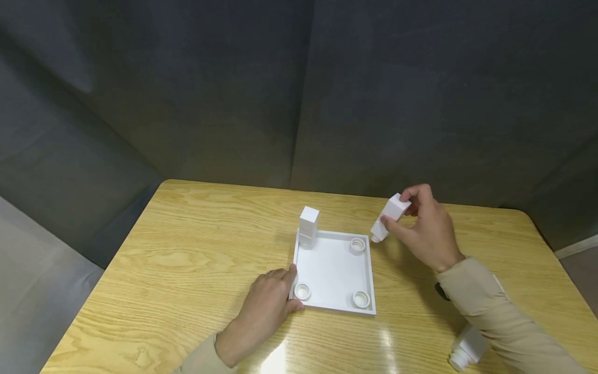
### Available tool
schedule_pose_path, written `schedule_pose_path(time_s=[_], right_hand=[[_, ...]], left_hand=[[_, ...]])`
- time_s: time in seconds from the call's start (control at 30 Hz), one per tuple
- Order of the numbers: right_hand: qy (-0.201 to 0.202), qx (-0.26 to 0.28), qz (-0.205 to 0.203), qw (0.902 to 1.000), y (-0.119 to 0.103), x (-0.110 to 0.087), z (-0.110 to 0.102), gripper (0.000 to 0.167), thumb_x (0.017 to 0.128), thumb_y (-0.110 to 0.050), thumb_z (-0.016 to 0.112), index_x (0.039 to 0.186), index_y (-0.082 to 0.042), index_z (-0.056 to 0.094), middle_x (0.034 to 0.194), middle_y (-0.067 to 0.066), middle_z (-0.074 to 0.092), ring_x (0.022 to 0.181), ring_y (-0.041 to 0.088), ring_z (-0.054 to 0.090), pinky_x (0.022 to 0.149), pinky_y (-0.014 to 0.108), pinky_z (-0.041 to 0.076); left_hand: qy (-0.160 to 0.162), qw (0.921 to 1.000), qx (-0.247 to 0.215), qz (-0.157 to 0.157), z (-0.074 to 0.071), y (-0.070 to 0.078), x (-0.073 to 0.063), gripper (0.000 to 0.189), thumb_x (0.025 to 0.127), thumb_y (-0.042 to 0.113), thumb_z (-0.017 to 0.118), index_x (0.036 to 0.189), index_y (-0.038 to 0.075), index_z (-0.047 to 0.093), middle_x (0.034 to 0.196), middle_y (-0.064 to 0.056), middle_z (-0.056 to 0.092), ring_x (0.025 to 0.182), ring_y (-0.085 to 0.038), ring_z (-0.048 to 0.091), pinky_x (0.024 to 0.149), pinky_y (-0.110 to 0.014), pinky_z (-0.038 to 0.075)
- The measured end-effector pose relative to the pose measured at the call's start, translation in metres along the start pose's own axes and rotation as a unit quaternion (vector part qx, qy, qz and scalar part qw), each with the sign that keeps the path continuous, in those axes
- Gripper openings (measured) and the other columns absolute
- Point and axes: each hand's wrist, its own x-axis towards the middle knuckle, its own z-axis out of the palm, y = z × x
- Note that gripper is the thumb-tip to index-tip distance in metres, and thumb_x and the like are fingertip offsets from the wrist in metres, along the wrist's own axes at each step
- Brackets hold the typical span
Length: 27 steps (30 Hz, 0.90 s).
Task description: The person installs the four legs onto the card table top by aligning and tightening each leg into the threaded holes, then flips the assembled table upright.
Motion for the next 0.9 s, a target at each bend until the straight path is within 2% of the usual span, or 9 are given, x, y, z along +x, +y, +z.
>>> schedule_pose_path(time_s=[0.2,0.6,0.73,0.9], right_hand=[[0.005,0.01,-0.007,0.9999,-0.005,0.001,0.006,0.059,0.08,0.001,0.093,0.12,0.001,0.051,0.097,0.017,0.07,0.086,0.031,0.067,0.08,0.017,0.044],[-0.007,0.021,-0.018,0.9996,-0.012,0.001,0.019,0.058,0.079,0.004,0.094,0.119,0.0,0.052,0.097,0.014,0.069,0.086,0.026,0.067,0.082,0.013,0.045],[-0.011,0.021,-0.027,0.9994,-0.013,0.001,0.023,0.058,0.079,0.004,0.094,0.118,0.0,0.052,0.098,0.013,0.07,0.086,0.026,0.068,0.081,0.015,0.046],[-0.016,0.017,-0.04,0.9989,-0.013,0.0,0.027,0.058,0.078,0.004,0.095,0.118,0.0,0.053,0.1,0.012,0.07,0.086,0.027,0.068,0.079,0.025,0.051]], left_hand=[[-0.005,1.0,-0.001,-0.005,-0.002,0.002,0.001,0.078,0.075,0.024,0.094,0.132,-0.02,0.063,0.126,-0.034,0.07,0.114,-0.043,0.074,0.1,-0.06,0.059],[-0.002,1.0,0.004,0.003,-0.001,0.001,0.0,0.078,0.075,0.024,0.095,0.131,-0.02,0.064,0.124,-0.034,0.071,0.113,-0.043,0.075,0.098,-0.059,0.06],[-0.002,1.0,0.004,0.004,-0.001,0.001,0.0,0.077,0.075,0.024,0.094,0.131,-0.02,0.064,0.124,-0.034,0.071,0.112,-0.043,0.075,0.098,-0.059,0.06],[-0.001,1.0,0.001,0.0,-0.001,0.001,0.0,0.077,0.075,0.023,0.094,0.132,-0.02,0.064,0.124,-0.034,0.071,0.113,-0.043,0.075,0.099,-0.059,0.06]])
